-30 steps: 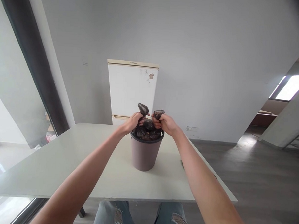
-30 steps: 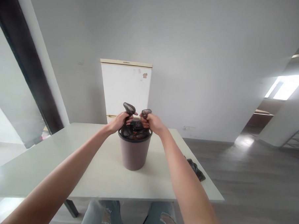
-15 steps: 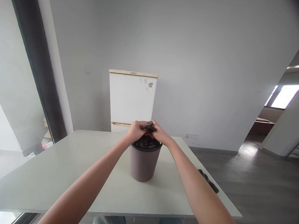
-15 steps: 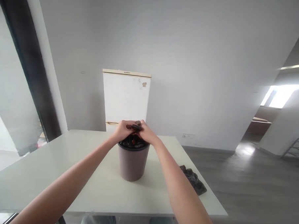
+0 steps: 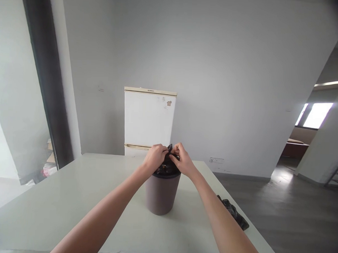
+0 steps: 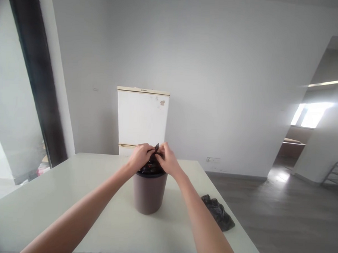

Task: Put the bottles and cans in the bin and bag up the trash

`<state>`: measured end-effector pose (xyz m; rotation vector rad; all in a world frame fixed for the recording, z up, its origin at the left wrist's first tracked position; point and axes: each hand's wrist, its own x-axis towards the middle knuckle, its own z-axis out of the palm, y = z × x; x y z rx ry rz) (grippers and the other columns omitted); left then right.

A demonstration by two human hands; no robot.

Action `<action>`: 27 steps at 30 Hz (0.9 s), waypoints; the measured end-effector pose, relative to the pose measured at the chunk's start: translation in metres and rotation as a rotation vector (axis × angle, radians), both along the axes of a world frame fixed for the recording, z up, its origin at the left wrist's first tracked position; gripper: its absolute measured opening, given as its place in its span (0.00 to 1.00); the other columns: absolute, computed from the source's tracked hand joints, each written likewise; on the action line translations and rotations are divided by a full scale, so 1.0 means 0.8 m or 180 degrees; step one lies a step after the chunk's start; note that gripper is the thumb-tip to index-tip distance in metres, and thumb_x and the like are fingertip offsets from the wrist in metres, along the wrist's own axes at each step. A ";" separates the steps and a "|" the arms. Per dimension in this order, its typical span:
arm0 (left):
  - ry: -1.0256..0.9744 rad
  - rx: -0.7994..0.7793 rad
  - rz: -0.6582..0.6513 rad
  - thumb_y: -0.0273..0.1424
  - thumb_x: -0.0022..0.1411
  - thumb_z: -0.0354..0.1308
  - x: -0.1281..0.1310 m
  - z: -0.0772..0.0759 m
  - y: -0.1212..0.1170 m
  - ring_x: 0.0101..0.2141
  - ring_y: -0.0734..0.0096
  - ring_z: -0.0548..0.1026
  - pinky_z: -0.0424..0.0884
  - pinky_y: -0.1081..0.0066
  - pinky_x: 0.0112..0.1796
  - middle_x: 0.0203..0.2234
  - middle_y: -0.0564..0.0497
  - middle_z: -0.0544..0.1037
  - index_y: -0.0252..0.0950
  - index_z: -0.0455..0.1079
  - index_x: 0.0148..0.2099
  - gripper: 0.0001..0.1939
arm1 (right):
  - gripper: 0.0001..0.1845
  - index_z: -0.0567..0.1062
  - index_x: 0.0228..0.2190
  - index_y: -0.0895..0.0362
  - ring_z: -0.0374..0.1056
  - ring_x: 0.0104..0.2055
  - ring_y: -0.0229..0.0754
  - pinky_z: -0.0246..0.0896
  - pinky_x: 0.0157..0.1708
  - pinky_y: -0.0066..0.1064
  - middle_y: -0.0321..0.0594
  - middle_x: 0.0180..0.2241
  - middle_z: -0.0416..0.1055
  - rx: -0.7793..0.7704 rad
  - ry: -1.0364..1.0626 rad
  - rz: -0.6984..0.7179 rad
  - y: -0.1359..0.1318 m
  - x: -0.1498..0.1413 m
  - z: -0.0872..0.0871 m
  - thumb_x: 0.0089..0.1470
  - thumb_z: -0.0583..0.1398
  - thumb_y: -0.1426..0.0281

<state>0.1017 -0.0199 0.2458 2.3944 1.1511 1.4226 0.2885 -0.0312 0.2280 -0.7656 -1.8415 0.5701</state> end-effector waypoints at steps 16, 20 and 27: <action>-0.0151 -0.1362 -0.0962 0.41 0.64 0.59 -0.015 0.024 -0.004 0.24 0.70 0.69 0.66 0.69 0.31 0.19 0.53 0.73 0.37 0.70 0.24 0.19 | 0.14 0.76 0.32 0.51 0.68 0.44 0.49 0.57 0.51 0.45 0.42 0.38 0.75 0.0826 -0.1122 -0.0750 -0.004 0.003 -0.013 0.69 0.55 0.63; -0.0953 -0.1659 -0.0794 0.40 0.58 0.67 -0.021 0.014 0.004 0.31 0.65 0.77 0.72 0.67 0.34 0.28 0.48 0.83 0.36 0.82 0.32 0.12 | 0.16 0.76 0.31 0.51 0.65 0.54 0.52 0.54 0.57 0.51 0.44 0.51 0.71 0.0805 -0.0974 -0.0854 -0.007 0.004 -0.014 0.69 0.55 0.63; -0.1666 -0.1301 -0.0170 0.34 0.49 0.75 -0.050 -0.018 0.045 0.32 0.55 0.82 0.77 0.59 0.36 0.27 0.43 0.84 0.38 0.84 0.33 0.07 | 0.16 0.75 0.24 0.53 0.64 0.52 0.54 0.59 0.52 0.54 0.45 0.48 0.71 0.0511 -0.1655 -0.1087 -0.007 0.022 -0.020 0.64 0.58 0.68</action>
